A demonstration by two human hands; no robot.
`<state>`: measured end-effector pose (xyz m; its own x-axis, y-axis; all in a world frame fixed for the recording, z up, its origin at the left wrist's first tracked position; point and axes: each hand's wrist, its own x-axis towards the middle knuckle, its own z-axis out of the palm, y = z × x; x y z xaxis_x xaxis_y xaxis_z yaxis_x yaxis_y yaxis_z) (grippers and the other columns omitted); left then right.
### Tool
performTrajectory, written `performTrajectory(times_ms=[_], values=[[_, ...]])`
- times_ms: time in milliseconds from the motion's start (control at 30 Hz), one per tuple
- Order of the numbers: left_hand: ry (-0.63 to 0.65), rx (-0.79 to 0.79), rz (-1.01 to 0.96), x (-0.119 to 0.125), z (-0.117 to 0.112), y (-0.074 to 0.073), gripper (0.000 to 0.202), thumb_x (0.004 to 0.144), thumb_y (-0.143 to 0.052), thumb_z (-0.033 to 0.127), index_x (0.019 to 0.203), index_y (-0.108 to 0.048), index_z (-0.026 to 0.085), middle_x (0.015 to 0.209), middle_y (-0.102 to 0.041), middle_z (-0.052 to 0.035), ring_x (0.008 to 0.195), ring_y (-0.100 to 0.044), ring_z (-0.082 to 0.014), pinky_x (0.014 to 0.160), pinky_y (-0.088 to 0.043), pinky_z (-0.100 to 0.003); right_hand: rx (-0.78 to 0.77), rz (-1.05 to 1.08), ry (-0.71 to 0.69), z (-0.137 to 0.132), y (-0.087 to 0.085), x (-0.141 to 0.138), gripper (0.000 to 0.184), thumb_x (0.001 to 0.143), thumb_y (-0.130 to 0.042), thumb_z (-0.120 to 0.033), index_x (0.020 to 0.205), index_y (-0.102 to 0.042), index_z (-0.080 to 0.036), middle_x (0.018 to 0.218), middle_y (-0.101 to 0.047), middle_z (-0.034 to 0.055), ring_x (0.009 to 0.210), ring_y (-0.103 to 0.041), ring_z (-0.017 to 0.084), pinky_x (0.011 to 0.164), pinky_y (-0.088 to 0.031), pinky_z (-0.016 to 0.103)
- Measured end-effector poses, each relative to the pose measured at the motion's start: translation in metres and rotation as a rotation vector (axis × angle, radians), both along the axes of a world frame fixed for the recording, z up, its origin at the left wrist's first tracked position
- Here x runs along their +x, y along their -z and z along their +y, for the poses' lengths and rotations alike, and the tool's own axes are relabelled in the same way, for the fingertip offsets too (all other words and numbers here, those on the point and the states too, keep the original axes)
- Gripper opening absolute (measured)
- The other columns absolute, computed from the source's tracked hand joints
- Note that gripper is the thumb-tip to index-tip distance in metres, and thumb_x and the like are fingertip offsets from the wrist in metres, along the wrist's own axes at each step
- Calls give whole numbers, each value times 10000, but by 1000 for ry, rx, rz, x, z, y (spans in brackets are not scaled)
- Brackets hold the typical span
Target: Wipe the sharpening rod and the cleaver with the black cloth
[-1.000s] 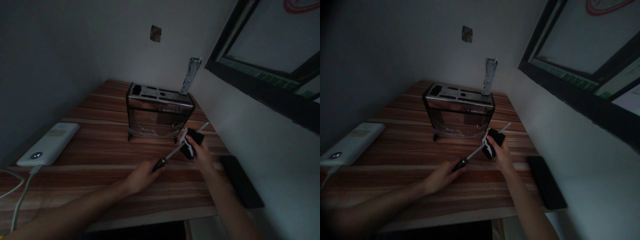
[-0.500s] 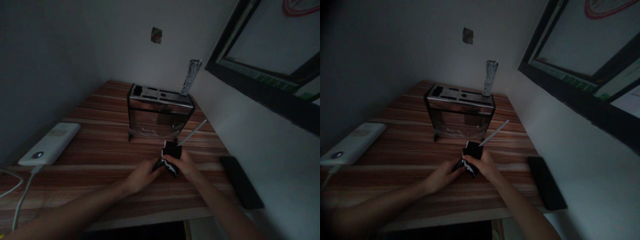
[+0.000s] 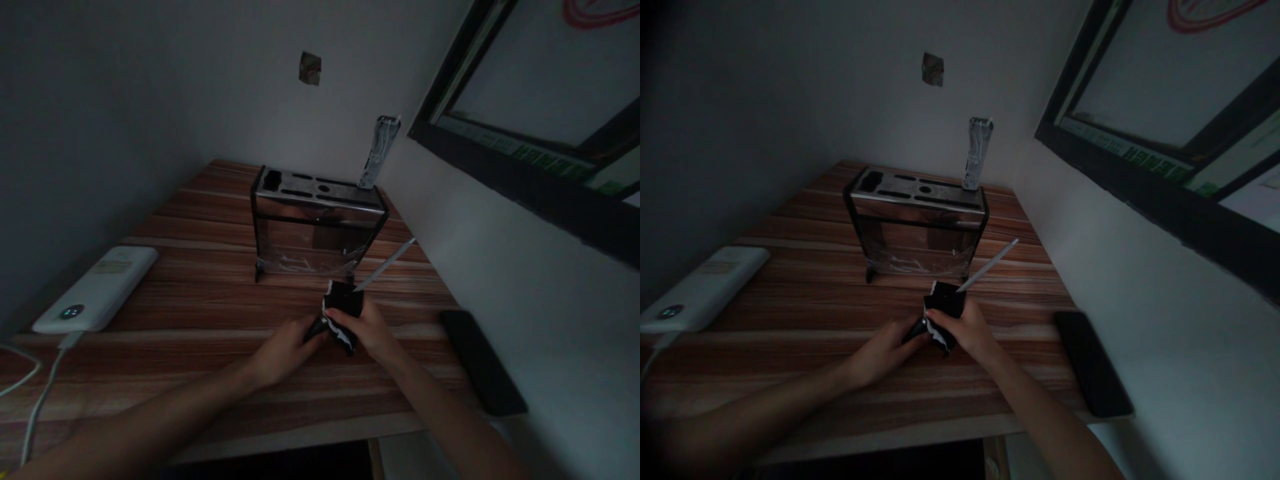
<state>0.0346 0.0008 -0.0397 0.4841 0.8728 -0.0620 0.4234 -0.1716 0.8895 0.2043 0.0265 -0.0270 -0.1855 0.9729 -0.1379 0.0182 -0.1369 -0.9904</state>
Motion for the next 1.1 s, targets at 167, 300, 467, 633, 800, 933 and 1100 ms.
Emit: performTrajectory(times_ms=[167, 300, 467, 633, 800, 933, 1100], values=[[15, -11, 1, 0, 1, 1, 217, 881, -424, 302, 934, -572, 153, 798, -622, -12, 710, -574, -152, 661, -422, -223, 29, -5, 33, 2, -1, 3, 238, 556, -782, -297, 726, -660, -183, 650, -667, -22, 586, -611, 139, 528, -482, 225], [12, -2, -16, 0, 1, 2, 226, 882, -426, 326, 920, -570, 156, 787, -606, -3, 704, -558, -144, 648, -408, -216, 43, 13, 83, 6, -4, 9, 257, 555, -786, -292, 745, -660, -174, 663, -670, -20, 589, -614, 133, 543, -486, 221], [1, 11, 40, 0, 1, 1, 220, 875, -423, 341, 835, -543, 160, 730, -573, 10, 655, -534, -129, 604, -388, -206, 25, 90, 148, 13, -7, 17, 311, 553, -796, -273, 812, -656, -173, 689, -675, -15, 581, -614, 121, 541, -499, 215], [2, 7, 82, -1, 1, -1, 219, 874, -417, 341, 804, -525, 164, 719, -557, 10, 652, -523, -129, 584, -381, -204, 17, 204, 259, 20, -17, 23, 346, 531, -806, -249, 838, -659, -189, 707, -690, -21, 589, -625, 127, 533, -515, 216], [12, 23, 70, 0, 1, -2, 206, 872, -422, 334, 801, -522, 168, 727, -566, 7, 662, -533, -136, 606, -388, -211, 60, 271, 373, 25, -29, 31, 324, 518, -805, -254, 804, -666, -197, 685, -697, -22, 567, -633, 132, 519, -523, 228], [19, 26, 78, 0, 1, -3, 202, 872, -424, 330, 796, -518, 169, 746, -575, -2, 677, -547, -143, 606, -392, -213, 120, 312, 474, 30, -33, 36, 291, 508, -804, -246, 762, -676, -188, 667, -695, -29, 552, -629, 115, 535, -522, 222], [33, 31, 91, 0, 0, -4, 212, 883, -421, 344, 831, -531, 170, 771, -592, -11, 701, -570, -153, 630, -407, -220, 208, 355, 572, 37, -37, 46, 278, 528, -789, -223, 784, -687, -194, 688, -698, -35, 585, -637, 112, 554, -524, 220]])
